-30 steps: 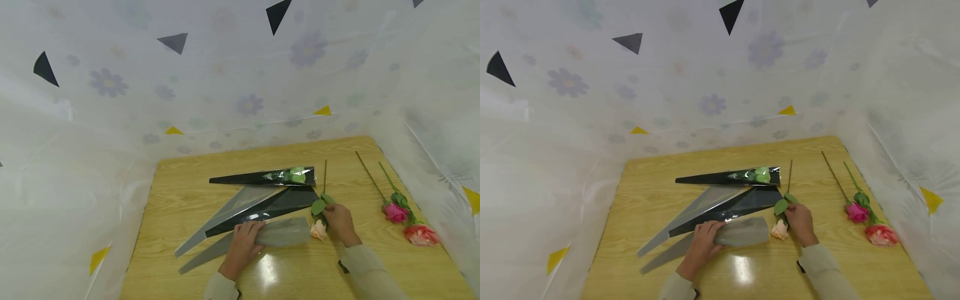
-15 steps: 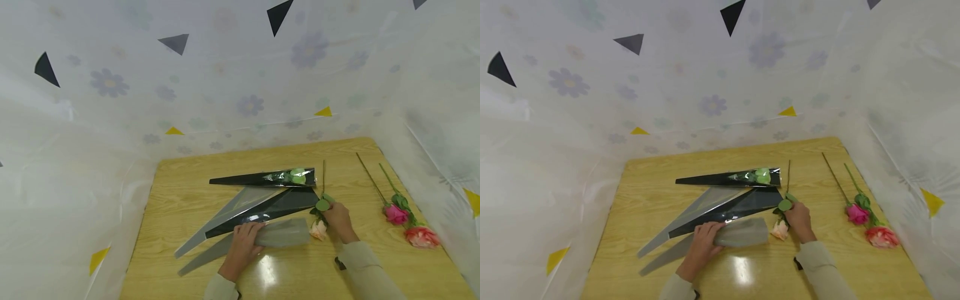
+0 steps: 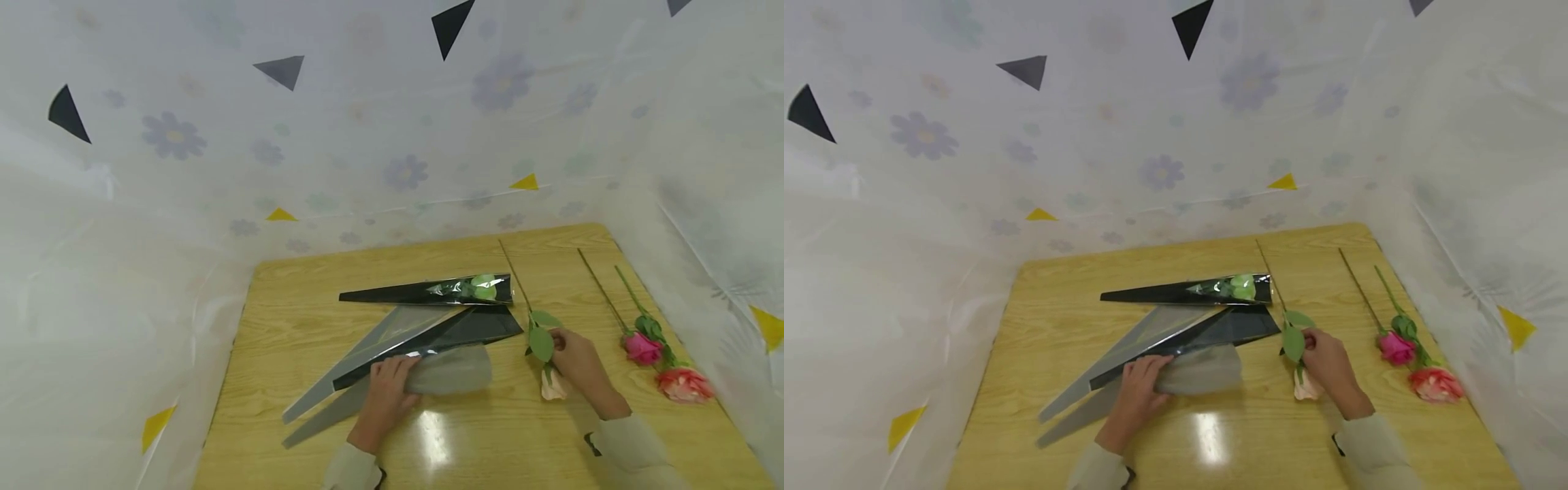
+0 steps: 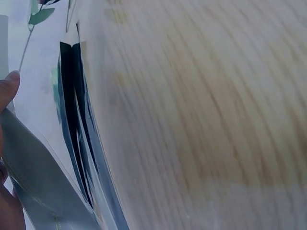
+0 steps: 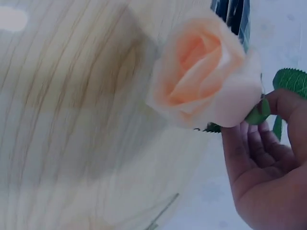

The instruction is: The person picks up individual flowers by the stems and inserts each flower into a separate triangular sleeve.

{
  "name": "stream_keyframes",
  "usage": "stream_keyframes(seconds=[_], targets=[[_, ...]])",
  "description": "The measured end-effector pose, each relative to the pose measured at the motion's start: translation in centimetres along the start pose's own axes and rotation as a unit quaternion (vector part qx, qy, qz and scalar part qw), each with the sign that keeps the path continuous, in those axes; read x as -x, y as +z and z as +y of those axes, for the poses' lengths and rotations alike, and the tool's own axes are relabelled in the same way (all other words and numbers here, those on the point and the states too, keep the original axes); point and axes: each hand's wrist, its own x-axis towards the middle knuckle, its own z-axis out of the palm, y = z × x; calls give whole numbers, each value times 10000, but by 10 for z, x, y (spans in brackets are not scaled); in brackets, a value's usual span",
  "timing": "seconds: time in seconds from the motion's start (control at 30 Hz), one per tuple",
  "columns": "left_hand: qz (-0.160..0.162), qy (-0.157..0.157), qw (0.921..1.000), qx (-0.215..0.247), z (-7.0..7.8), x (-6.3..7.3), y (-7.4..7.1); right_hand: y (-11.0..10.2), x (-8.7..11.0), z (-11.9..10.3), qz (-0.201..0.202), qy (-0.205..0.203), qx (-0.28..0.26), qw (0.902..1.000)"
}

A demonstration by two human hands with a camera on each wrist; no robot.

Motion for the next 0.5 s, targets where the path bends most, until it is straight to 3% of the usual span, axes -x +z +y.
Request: stream_keyframes(seconds=[0.23, 0.5], targets=[[-28, -215, 9998, -32, -12, -1, -7, -15, 8, 5, 293, -843, 644, 9939], [3, -483, 9988, 36, -27, -2, -22, -42, 19, -1, -185, -1363, 1104, 9843]])
